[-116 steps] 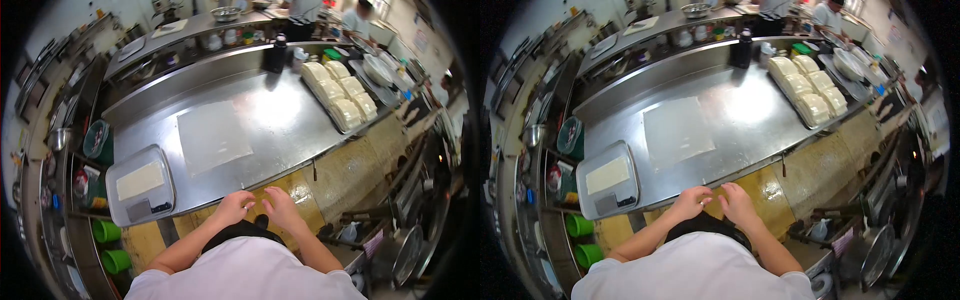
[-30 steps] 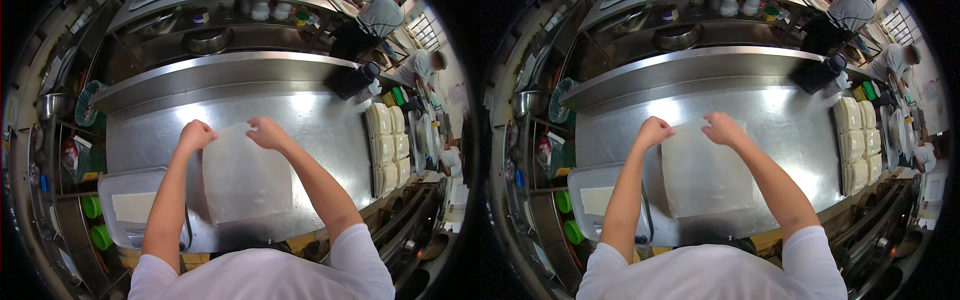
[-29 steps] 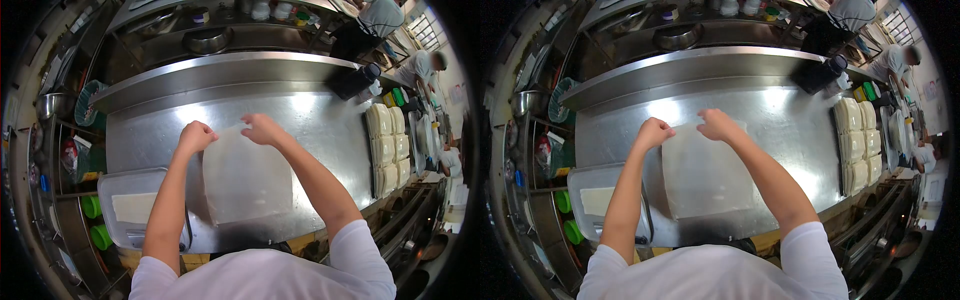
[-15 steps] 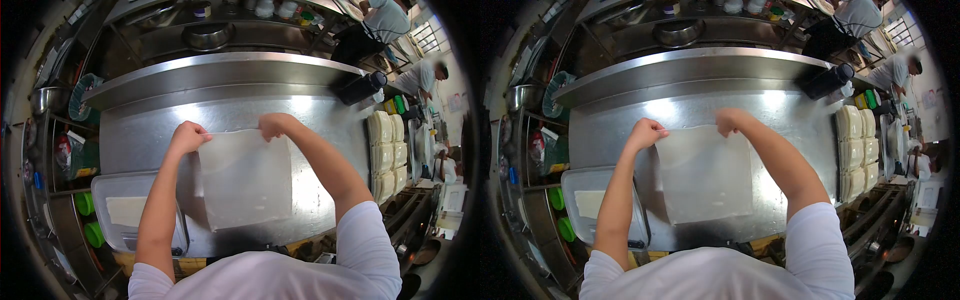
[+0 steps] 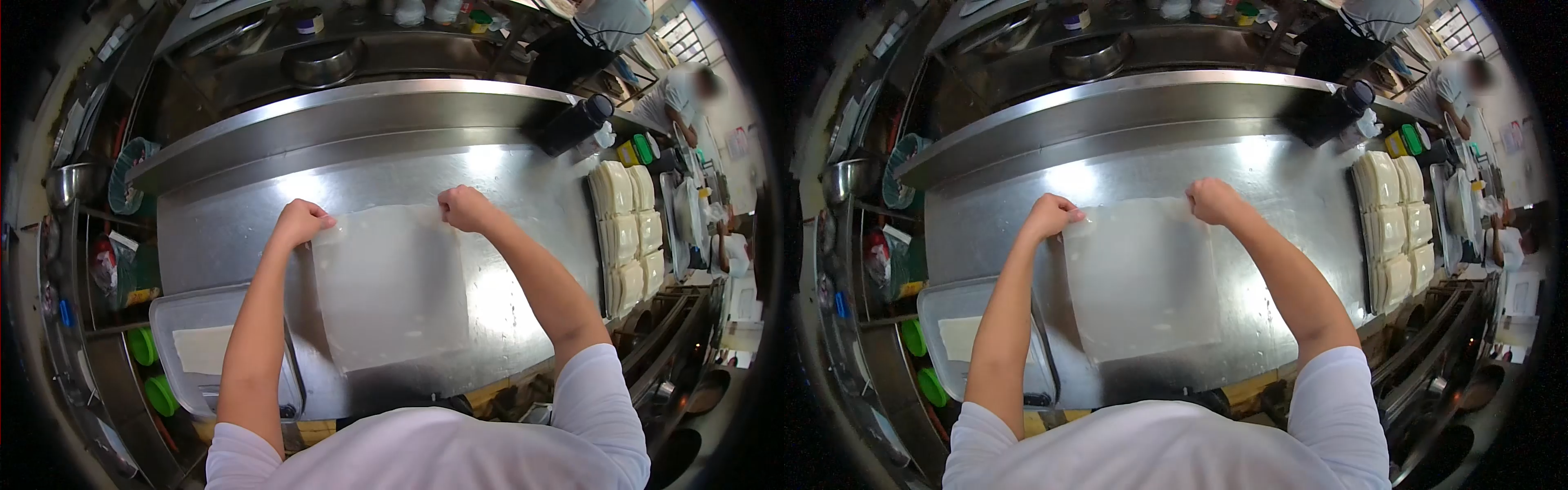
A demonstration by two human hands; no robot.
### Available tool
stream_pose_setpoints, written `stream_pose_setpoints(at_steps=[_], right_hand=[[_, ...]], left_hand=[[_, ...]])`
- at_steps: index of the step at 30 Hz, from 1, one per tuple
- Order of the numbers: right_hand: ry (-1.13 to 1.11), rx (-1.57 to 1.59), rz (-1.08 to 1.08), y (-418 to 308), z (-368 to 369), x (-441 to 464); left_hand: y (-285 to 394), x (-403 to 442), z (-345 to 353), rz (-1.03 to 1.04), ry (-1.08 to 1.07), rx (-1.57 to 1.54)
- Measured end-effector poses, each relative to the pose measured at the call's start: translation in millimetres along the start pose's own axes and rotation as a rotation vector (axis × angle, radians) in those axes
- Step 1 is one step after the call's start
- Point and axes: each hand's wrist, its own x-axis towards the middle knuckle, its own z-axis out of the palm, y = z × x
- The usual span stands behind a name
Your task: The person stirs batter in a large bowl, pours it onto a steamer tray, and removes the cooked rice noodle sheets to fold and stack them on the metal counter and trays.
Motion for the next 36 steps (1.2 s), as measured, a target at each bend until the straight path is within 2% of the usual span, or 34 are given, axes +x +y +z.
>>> stream_pose_setpoints(at_steps=[6,13,18,21,24,28,31,34,36], right_hand=[[0.085,0.146,0.049,0.2,-0.4,-21.0],[0.353,0.218,0.031,-16.3,-6.6,-75.3],[0.477,0.273,0.033,-28.1,16.4,-140.7],[0.382,0.239,0.087,-24.4,62.6,-183.1],[0.267,0.176,0.155,-41.6,79.1,-217.0],[0.408,0.244,0.069,-65.0,100.4,-209.1],[0.419,0.261,-0.111,-100.7,100.2,-178.7],[0.288,-0.027,-0.017,-83.0,124.1,-150.4],[0.291,-0.003,0.142,-51.2,128.4,-149.5]], left_hand=[[-7.2,-18.9,0.7,0.105,0.098,-0.024],[-6.3,-72.7,-1.2,0.164,0.197,-0.06],[-29.9,-136.8,20.6,0.468,0.385,0.159],[-50.6,-181.2,50.1,0.577,0.409,0.23],[-71.2,-209.8,70.4,0.566,0.29,0.202],[-73.3,-221.5,70.7,0.53,0.323,0.193],[-56.5,-220.1,64.1,0.526,0.355,0.181],[-50.2,-218.4,60.4,0.521,0.378,0.156],[-53.5,-218.6,55.3,0.515,0.397,0.142]])
